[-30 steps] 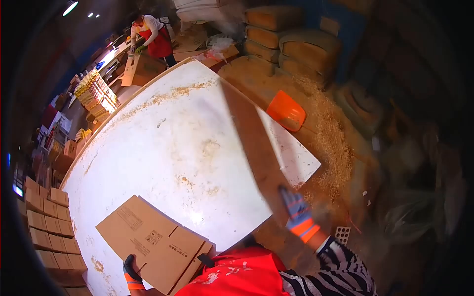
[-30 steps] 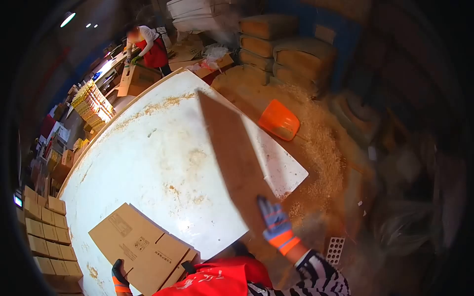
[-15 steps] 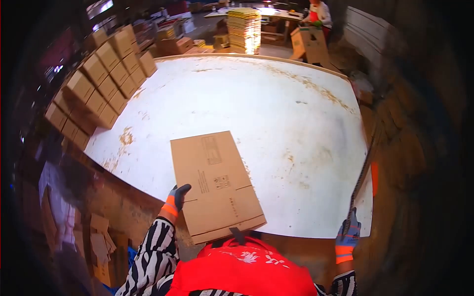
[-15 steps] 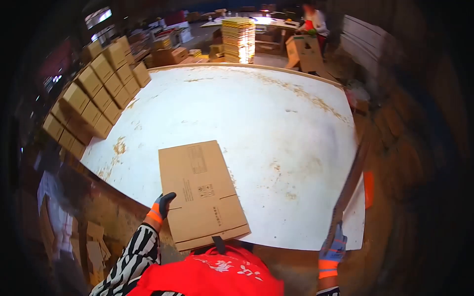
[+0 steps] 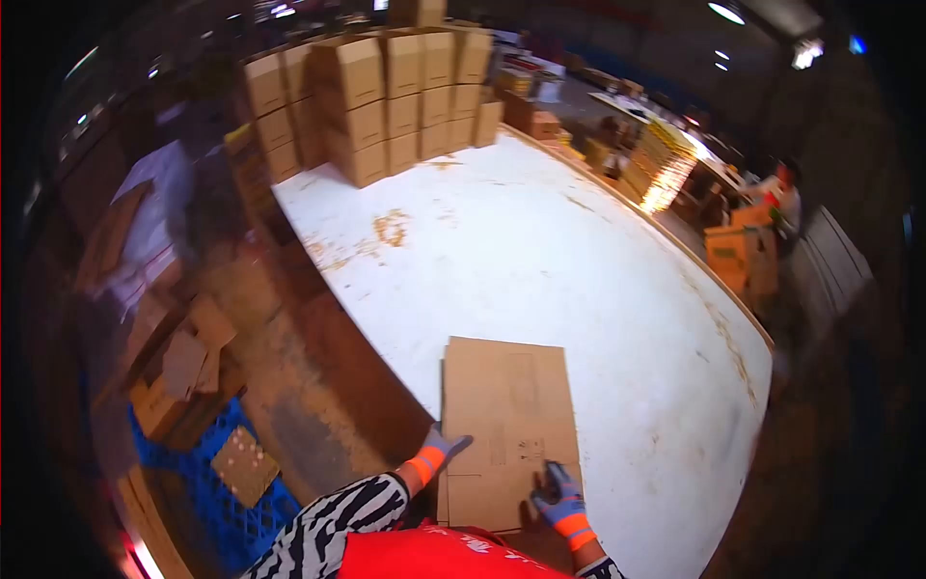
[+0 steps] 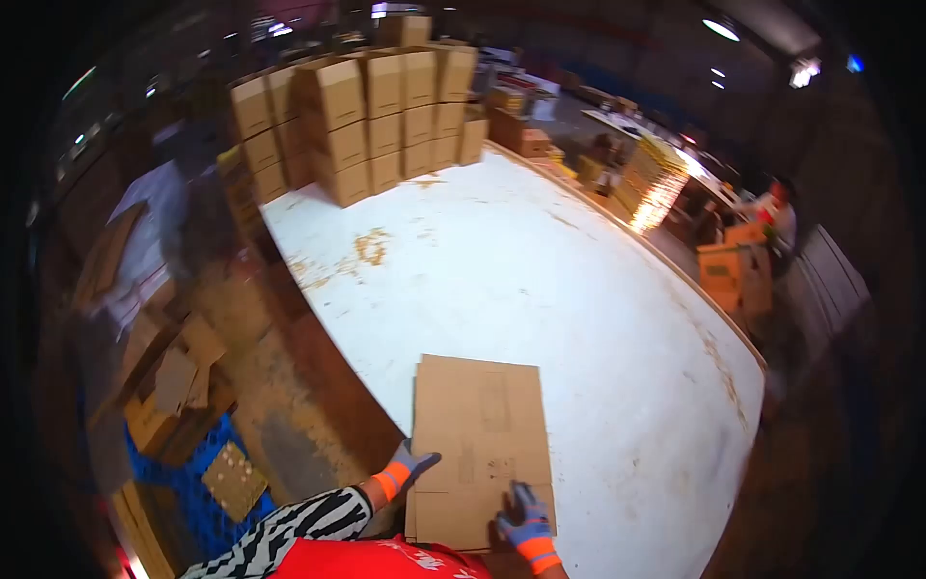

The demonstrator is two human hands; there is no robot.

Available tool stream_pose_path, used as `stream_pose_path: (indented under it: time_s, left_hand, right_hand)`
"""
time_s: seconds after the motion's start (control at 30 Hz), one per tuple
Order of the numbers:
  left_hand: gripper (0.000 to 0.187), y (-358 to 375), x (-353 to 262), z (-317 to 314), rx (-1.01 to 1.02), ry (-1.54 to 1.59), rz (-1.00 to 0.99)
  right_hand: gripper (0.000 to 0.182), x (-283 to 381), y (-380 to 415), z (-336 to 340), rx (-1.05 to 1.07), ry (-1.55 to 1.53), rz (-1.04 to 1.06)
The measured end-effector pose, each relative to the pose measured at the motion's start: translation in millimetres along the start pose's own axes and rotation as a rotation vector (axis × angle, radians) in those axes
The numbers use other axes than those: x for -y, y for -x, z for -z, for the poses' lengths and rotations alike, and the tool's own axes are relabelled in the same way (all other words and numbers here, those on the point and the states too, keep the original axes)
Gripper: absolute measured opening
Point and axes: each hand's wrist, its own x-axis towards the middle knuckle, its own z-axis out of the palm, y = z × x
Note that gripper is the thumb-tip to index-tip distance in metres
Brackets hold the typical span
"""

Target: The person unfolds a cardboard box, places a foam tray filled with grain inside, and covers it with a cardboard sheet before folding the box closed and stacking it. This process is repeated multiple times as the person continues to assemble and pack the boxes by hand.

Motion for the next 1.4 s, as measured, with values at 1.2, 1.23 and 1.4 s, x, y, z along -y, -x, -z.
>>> stream_pose_path:
  time_s: [1.2,1.23,1.4]
  left_hand:
    - [0.058,14.1,-121.3,113.3,-0.174,0.637,-0.213]
    - [0.057,19.7,-112.2,146.9,-0.182,1.139,-0.137]
    - [0.041,85.3,-61.1,327.7,-0.717,0.645,-0.288]
  right_hand:
    - [0.051,62.7,-291.7,-23.4,0.059,-0.485,0.268]
    - [0.048,65.2,-318.9,-50.0,0.076,-0.406,0.331]
    - [0.056,277.4,-321.8,-272.3,0.464,-0.370,0.297]
